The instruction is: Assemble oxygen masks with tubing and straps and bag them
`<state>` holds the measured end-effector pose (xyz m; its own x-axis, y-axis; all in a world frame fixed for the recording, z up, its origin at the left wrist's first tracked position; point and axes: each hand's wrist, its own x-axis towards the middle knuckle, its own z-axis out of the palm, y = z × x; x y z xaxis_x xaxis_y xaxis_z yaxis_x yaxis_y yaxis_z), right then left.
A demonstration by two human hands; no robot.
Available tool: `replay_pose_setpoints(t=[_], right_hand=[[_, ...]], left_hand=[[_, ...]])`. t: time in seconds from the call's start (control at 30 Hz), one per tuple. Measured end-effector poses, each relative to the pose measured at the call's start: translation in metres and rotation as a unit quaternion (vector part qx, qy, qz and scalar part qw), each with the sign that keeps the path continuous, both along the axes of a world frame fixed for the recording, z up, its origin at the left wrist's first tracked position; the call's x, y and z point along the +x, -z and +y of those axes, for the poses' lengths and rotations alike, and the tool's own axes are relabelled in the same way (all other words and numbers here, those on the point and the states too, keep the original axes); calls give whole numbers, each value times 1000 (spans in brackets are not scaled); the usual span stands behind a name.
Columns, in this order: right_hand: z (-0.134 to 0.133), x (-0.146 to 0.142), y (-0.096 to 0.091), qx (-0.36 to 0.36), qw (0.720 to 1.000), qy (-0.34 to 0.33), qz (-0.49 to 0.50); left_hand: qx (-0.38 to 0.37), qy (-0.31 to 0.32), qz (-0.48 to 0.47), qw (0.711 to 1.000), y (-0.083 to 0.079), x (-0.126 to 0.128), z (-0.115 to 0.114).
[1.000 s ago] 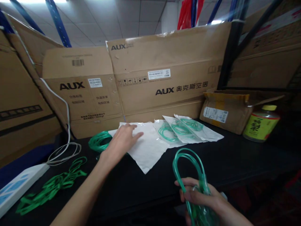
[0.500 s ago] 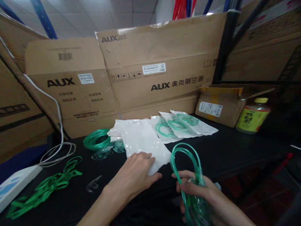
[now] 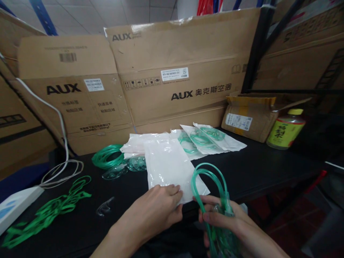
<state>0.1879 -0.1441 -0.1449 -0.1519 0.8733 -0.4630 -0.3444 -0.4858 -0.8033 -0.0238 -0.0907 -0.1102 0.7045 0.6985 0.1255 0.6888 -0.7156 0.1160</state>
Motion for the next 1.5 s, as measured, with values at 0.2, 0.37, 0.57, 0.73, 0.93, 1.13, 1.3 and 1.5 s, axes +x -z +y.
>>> replay_pose_setpoints(t=[0.2,0.37,0.57,0.73,0.93,1.13,1.3,1.5], right_hand=[[-3,-2,0,-13,1000,12,-15],[2,0,6,12,1000,-7,15],[6,3,11,24,998,-28,45],[3,6,8,31,996,-32,81],[3,2,4,51,991,-69,107],[2,-11,5,33,991,-90,91],[0,-16,7,32,992,-112,48],[-3,-19,6,12,995,-96,29]], left_hand=[[-48,16,6,999,-5,-7,0],[-120,18,-42,992,-11,-17,9],[-95,28,-76,992,-5,-16,10],[-22,-26,-49,998,7,-5,8],[-35,-75,-69,994,10,4,9],[-32,-98,-156,982,8,9,10],[14,-122,-185,975,7,13,12],[74,-147,-199,966,11,20,17]])
